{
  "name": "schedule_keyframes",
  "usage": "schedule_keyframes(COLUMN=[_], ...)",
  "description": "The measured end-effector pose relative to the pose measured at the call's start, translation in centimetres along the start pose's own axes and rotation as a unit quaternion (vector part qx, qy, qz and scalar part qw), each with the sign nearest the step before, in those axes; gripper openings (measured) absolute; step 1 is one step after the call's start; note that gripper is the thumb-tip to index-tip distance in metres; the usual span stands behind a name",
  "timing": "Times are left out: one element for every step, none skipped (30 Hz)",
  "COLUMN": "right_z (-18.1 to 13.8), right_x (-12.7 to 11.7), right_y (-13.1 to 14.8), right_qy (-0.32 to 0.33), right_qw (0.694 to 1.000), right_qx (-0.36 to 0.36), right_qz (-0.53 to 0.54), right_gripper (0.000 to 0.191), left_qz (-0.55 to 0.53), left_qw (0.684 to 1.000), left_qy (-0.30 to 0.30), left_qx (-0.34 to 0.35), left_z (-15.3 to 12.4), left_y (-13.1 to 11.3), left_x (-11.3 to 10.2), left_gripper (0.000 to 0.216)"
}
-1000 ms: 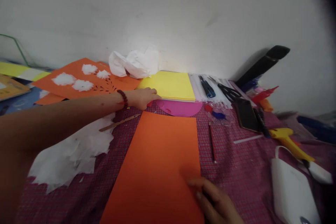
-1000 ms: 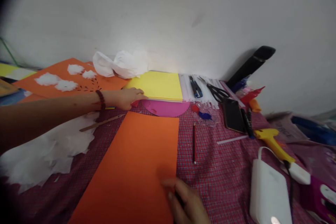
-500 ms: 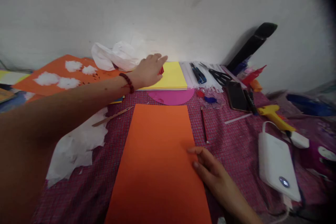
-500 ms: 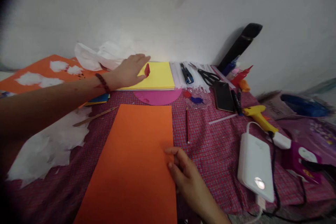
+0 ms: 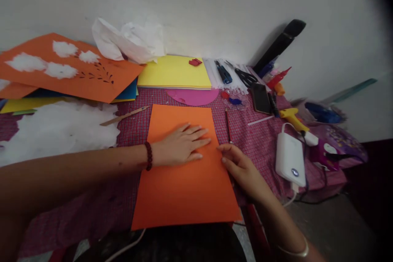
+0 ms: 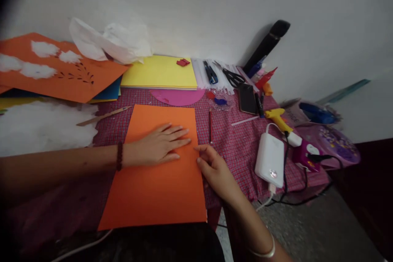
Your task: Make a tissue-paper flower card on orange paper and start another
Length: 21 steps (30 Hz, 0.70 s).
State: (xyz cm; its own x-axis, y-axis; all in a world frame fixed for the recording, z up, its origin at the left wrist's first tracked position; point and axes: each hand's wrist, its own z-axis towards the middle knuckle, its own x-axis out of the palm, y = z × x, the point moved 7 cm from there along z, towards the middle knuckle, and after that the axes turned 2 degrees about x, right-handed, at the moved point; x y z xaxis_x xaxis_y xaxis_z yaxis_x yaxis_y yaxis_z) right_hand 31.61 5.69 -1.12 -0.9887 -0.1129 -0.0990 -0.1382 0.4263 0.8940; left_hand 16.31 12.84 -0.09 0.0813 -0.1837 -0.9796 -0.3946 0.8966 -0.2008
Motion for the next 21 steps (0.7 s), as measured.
schedule_keyframes(right_z=[-0.3,-0.7,-1.0,-1.4,-1.8,-2.1,-2.3,-2.5,-2.6,-2.7,-2.8,-2.8,-2.8,-2.9,-2.9,-2.9,-2.8,-2.6,-2.3,-1.8,-1.2], right_x=[-0.1,-0.2,-0.2,-0.1,-0.1,-0.2,-0.4,-0.7,-1.0,-1.4,-1.7,-1.9,-2.0,-2.2,-2.5,-2.9,-3.5,-4.2,-5.0,-5.9,-6.7], right_y=[0.1,0.1,0.2,0.3,0.3,0.2,0.2,0.1,0.0,-0.1,-0.3,-0.5,-0.6,-0.7,-0.6,-0.4,-0.1,0.4,1.1,1.8,2.5], right_qy=[-0.003,-0.002,0.003,0.008,0.013,0.013,0.006,-0.004,-0.016,-0.026,-0.03,-0.026,-0.016,-0.006,0.003,0.004,-0.003,-0.019,-0.041,-0.067,-0.092], right_qw=[1.0,0.999,0.997,0.994,0.99,0.987,0.985,0.984,0.984,0.985,0.986,0.987,0.986,0.984,0.98,0.974,0.967,0.959,0.95,0.941,0.931], right_qx=[-0.006,-0.016,-0.029,-0.043,-0.056,-0.064,-0.067,-0.067,-0.064,-0.059,-0.053,-0.044,-0.038,-0.034,-0.034,-0.041,-0.053,-0.068,-0.084,-0.1,-0.114], right_qz=[-0.026,-0.051,-0.077,-0.103,-0.128,-0.148,-0.161,-0.166,-0.165,-0.16,-0.155,-0.155,-0.162,-0.176,-0.197,-0.223,-0.25,-0.275,-0.296,-0.316,-0.334], right_gripper=[0.034,0.031,0.028,0.025,0.02,0.017,0.014,0.013,0.012,0.012,0.013,0.014,0.015,0.016,0.017,0.019,0.02,0.022,0.023,0.024,0.025], left_qz=[0.002,0.003,0.005,0.006,0.007,0.008,0.008,0.009,0.011,0.014,0.016,0.016,0.015,0.013,0.009,0.003,-0.002,-0.008,-0.014,-0.019,-0.024], left_qw=[1.0,1.0,1.0,1.0,1.0,0.999,0.999,0.999,0.999,0.999,0.999,0.999,0.999,1.0,1.0,0.999,0.999,0.997,0.995,0.993,0.99], left_qy=[-0.008,-0.013,-0.017,-0.021,-0.023,-0.025,-0.027,-0.03,-0.032,-0.034,-0.034,-0.033,-0.031,-0.028,-0.026,-0.025,-0.028,-0.032,-0.036,-0.039,-0.04], left_qx=[-0.007,-0.012,-0.015,-0.016,-0.017,-0.019,-0.022,-0.025,-0.027,-0.026,-0.023,-0.018,-0.013,-0.006,0.004,0.019,0.039,0.063,0.088,0.113,0.135], left_z=[-0.1,-0.1,-0.1,0.0,0.1,0.2,0.3,0.4,0.5,0.7,0.8,0.8,0.8,0.6,0.3,-0.1,-0.6,-1.2,-1.8,-2.4,-3.0], left_y=[0.0,-0.1,-0.1,-0.1,-0.1,-0.1,-0.1,-0.1,-0.1,-0.2,-0.5,-0.9,-1.3,-1.9,-2.7,-3.6,-4.6,-5.7,-6.8,-7.9,-8.8], left_x=[0.1,0.1,0.0,-0.1,-0.2,-0.3,-0.5,-0.7,-0.9,-1.1,-1.3,-1.4,-1.5,-1.4,-1.3,-1.1,-0.8,-0.6,-0.5,-0.4,-0.4], left_gripper=[0.057,0.056,0.054,0.054,0.053,0.054,0.055,0.055,0.056,0.057,0.058,0.059,0.059,0.059,0.059,0.06,0.06,0.061,0.062,0.062,0.061])
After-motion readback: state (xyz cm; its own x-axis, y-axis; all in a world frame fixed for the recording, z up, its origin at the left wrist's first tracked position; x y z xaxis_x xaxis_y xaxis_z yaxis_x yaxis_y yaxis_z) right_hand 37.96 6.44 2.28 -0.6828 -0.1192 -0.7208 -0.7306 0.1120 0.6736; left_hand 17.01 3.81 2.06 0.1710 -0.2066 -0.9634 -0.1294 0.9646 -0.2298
